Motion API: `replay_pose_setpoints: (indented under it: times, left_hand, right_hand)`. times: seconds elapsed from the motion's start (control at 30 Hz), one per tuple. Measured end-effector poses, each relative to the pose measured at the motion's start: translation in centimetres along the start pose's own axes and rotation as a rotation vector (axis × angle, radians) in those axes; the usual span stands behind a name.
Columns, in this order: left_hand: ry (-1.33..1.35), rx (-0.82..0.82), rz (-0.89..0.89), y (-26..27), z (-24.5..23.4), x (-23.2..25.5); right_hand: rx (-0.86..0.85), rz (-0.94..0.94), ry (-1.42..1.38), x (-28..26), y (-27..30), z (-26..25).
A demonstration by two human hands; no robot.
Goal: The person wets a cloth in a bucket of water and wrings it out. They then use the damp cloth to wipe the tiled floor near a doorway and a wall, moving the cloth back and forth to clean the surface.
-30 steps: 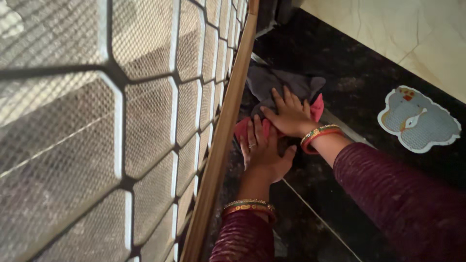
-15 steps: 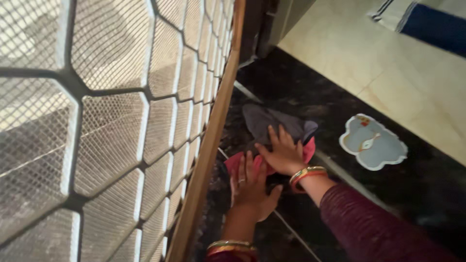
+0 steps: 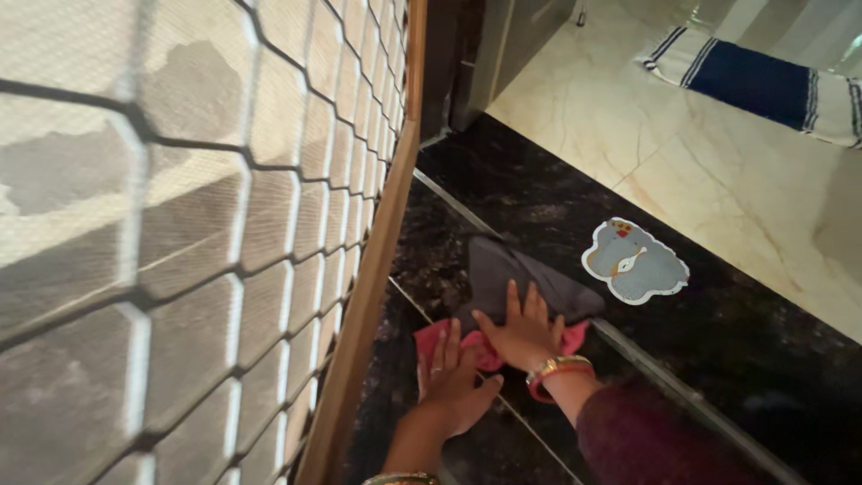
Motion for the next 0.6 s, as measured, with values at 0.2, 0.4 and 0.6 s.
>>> replay_pose_setpoints:
  times: [0.2,0.4,0.6]
  left_hand:
    - [-0.038,-0.016,0.019,0.7,3.1,-1.5]
    - [-0.009,0.009,0.032,1.5,4.5,-2.0]
    - [-0.015,0.029,0.016,2.8,4.2,-1.4]
  right_hand:
    - [0.110,0.046,-0.024,2.3,3.5,2.4]
    - [0.290,0.050,-0.096,2.8,6.0,2.5]
    - [0.054,0.046,-0.129,2.9,4.6,-0.9]
Point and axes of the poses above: each hand's wrist, its own y-axis away from the middle knuckle, its own z-axis out of the palm, x = y × z, the point moved 7 cm from there along -y, towards the middle knuckle, and after that the axes turned 6 degrees about y, right-handed, at the moved point
